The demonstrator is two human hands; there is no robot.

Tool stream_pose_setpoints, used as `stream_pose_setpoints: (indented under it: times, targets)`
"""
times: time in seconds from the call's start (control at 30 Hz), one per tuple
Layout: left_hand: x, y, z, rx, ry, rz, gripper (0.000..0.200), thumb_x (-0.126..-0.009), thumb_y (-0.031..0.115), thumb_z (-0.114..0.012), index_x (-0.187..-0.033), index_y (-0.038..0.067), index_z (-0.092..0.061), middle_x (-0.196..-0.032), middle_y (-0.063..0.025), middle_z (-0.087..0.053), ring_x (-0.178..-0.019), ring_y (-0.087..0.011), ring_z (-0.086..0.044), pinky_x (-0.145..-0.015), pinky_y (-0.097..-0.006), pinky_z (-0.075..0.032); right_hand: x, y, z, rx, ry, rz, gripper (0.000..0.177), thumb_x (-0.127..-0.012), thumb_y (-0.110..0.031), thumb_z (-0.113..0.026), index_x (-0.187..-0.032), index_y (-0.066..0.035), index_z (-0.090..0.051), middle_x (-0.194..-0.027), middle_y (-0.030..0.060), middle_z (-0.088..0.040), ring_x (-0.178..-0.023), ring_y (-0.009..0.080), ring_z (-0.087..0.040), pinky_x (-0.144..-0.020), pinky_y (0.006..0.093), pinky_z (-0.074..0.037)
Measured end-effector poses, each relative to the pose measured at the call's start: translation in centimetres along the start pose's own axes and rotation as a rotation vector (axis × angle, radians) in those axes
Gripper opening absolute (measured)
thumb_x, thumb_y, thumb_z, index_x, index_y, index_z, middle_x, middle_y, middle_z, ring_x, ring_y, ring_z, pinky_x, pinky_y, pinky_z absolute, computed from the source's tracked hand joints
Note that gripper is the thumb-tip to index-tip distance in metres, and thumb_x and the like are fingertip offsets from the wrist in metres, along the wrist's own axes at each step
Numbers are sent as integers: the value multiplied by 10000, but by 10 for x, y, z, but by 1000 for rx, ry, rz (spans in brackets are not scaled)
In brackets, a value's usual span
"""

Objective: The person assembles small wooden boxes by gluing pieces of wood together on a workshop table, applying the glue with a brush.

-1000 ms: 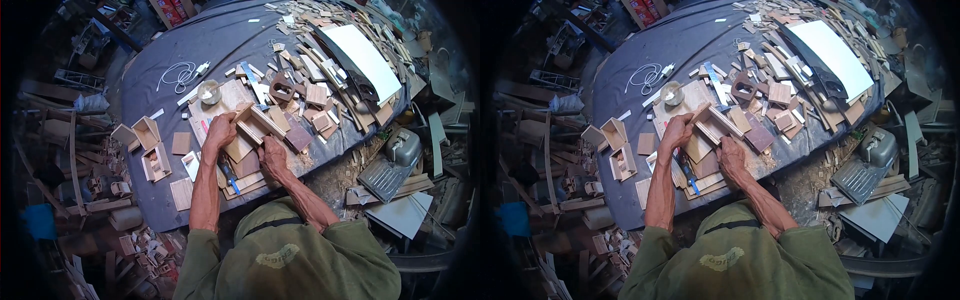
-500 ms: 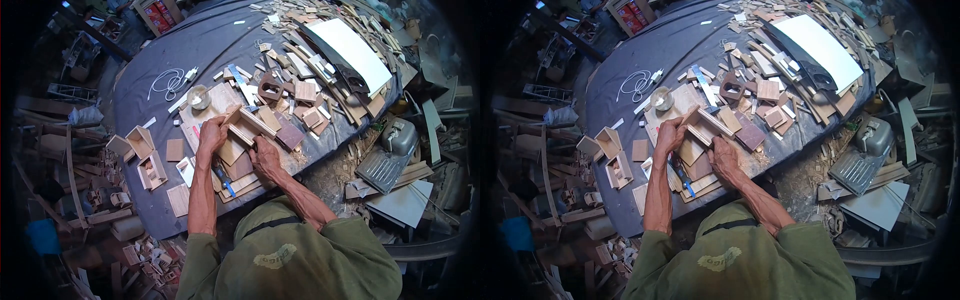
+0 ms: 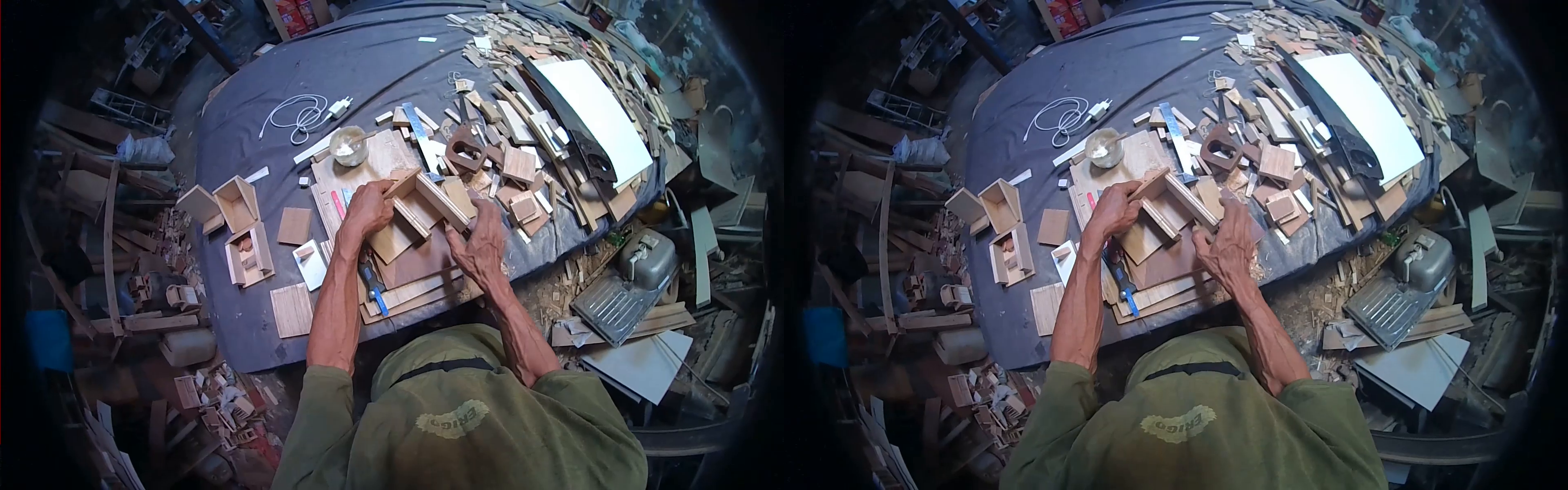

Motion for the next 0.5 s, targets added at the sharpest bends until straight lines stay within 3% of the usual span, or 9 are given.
stream_pose_setpoints:
  times: [0.1,0.23,0.5]
  targets:
    - [-1,-1,-2,9,44,-39,307,-821,124,-575,-1082,6,-687,-963,-277,-693,-947,-429,-674,-843,-465,-519,1,22,-36,-60,-276,-94,393,-874,-181,-640,-1216,-8,-552,-1077,233,-605,-1019,419,-610,-874,481,-496]
    - [3,1,-2,35,114,-53,307,-818,154,-555,-1050,6,-689,-943,-286,-688,-920,-442,-670,-831,-480,-524,12,19,-41,-121,-272,-117,278,-901,-148,-613,-1143,-12,-613,-1017,227,-660,-960,410,-649,-833,471,-512]
    - [2,-2,-3,43,91,-48,321,-837,160,-556,-1090,24,-697,-945,-273,-696,-924,-434,-672,-842,-475,-524,24,-2,-45,-131,-337,-17,370,-877,-179,-612,-1212,-30,-562,-1052,199,-623,-974,373,-628,-844,446,-506]
Point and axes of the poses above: each hand's wrist, its own x-axis away from the middle knuckle, its own z-axis out of the back of the hand, y = z × x, the point moved 6 cm from there along -x, towards the middle knuckle
